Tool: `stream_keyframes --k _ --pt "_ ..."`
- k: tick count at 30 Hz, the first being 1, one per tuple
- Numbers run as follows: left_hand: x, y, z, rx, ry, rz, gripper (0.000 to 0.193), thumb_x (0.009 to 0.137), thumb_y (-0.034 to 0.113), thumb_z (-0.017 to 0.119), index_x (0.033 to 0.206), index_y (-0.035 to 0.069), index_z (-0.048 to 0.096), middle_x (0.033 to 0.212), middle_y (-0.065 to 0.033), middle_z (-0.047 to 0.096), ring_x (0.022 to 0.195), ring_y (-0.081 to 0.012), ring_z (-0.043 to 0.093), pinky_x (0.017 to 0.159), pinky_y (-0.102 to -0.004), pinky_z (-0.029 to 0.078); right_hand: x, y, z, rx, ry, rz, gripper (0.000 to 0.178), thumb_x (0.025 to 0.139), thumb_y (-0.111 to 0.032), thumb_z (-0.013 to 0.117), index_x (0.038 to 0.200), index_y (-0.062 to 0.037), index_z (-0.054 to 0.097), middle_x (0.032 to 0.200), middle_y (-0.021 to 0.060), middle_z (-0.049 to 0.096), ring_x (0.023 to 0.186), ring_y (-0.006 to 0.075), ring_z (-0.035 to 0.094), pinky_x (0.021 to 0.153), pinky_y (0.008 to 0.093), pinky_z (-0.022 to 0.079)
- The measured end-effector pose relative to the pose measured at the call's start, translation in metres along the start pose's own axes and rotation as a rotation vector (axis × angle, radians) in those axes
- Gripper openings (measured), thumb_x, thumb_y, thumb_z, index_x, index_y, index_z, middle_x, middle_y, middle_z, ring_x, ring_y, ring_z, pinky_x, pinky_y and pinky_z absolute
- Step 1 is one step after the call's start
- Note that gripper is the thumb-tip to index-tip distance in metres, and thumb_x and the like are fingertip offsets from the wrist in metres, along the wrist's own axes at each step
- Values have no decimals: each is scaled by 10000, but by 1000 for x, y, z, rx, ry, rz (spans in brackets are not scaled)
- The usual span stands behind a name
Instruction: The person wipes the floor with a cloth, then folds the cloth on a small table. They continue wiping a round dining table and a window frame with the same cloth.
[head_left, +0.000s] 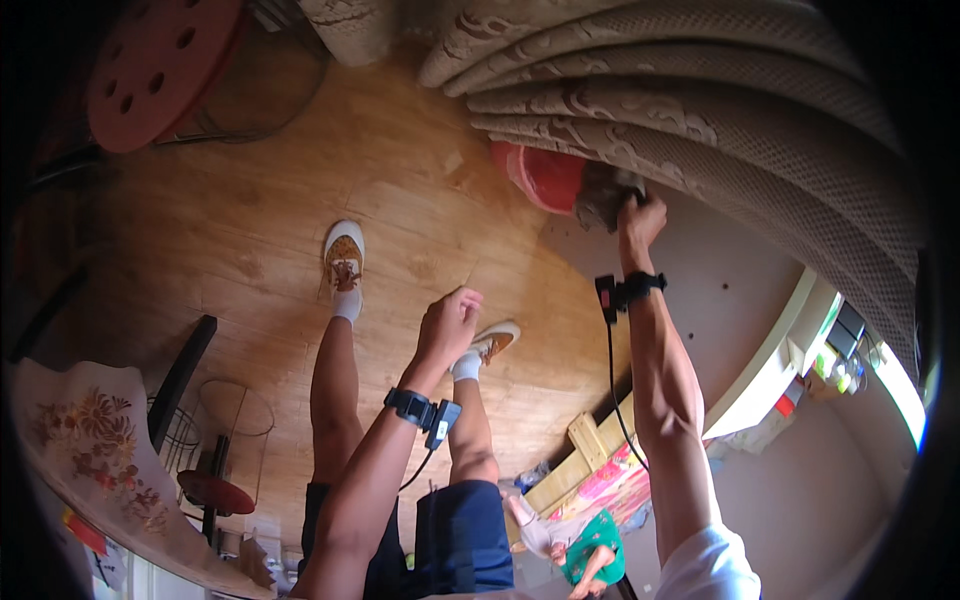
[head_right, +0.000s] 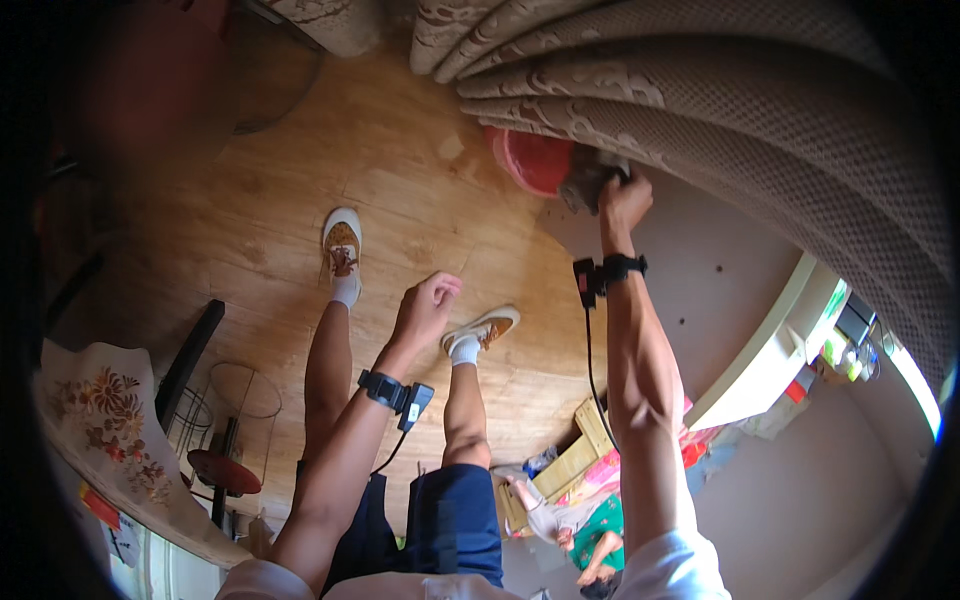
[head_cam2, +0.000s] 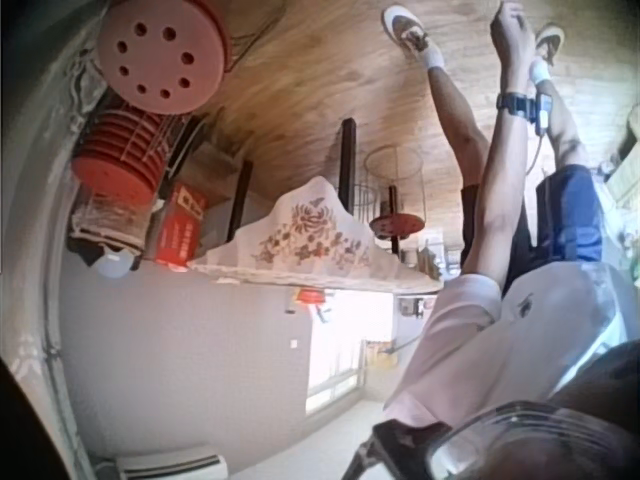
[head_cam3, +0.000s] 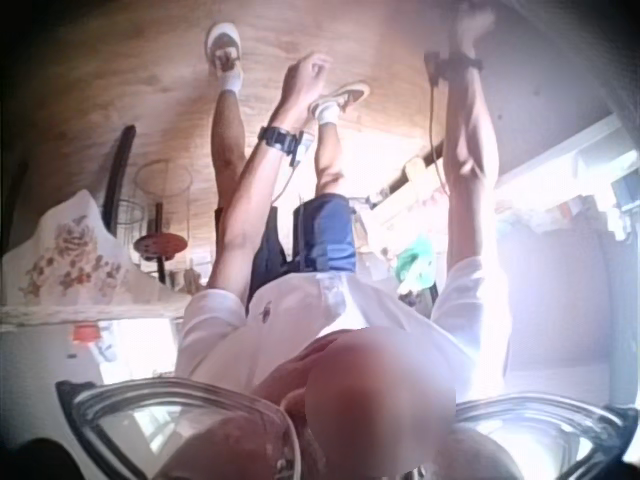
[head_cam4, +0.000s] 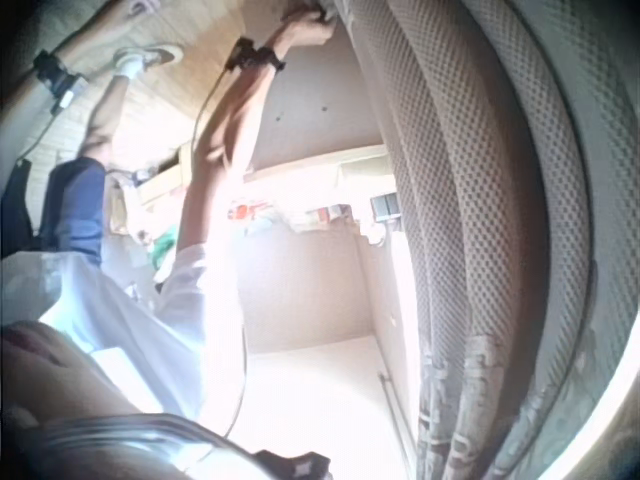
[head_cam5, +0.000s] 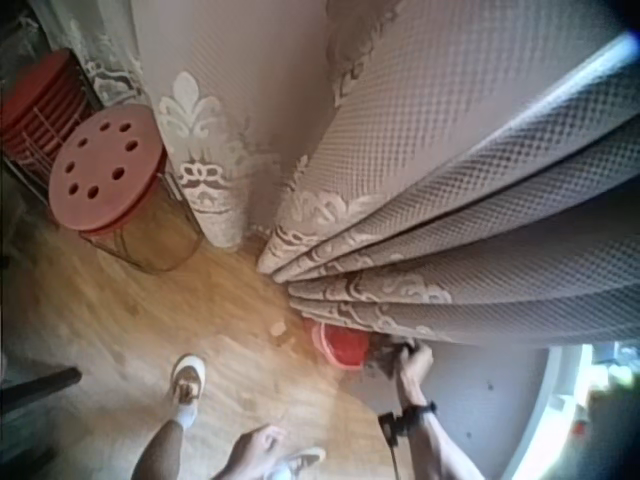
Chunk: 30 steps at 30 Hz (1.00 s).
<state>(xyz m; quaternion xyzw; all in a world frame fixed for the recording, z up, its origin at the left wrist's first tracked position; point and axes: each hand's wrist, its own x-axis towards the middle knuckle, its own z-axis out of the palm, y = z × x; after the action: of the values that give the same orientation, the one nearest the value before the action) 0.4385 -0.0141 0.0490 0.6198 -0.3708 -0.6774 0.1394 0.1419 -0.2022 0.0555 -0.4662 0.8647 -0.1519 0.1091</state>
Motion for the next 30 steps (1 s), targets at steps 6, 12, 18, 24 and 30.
stream_keyframes --k 6,12,18,24,30 --pt "3 5 3 9 8 -2 146 989 112 628 1104 55 699 1008 -123 769 942 -284 748 808 -372 583 2 15 17 -116 12 72 325 861 -120 620 1139 -4 741 1022 314 713 1053 499 668 892 503 541" --pt "20 7 2 -25 -13 54 176 1002 190 622 1102 73 706 1021 -140 771 948 -302 756 801 -391 588 2 9 21 -4 14 110 338 858 -115 613 1148 -2 746 1032 309 721 1050 473 693 916 498 542" --pt "-7 1 8 14 -58 -21 170 997 179 627 1119 88 703 1042 -139 769 966 -300 752 814 -393 589 -15 15 20 57 30 171 363 850 -130 595 1163 -47 759 1048 281 738 1059 458 705 923 501 547" --pt "1 16 -5 40 -80 -65 174 998 70 605 1143 22 688 1033 -116 762 1008 -222 731 902 -333 555 -4 4 24 155 83 149 352 846 -104 610 1150 -5 757 1000 250 768 964 367 757 880 416 560" --pt "-10 37 -12 71 -103 -33 187 1001 94 598 1154 31 685 1040 -104 759 983 -212 724 899 -337 554 -34 6 -14 625 -47 296 269 936 -43 624 1170 44 725 848 35 702 773 94 600 686 277 493"
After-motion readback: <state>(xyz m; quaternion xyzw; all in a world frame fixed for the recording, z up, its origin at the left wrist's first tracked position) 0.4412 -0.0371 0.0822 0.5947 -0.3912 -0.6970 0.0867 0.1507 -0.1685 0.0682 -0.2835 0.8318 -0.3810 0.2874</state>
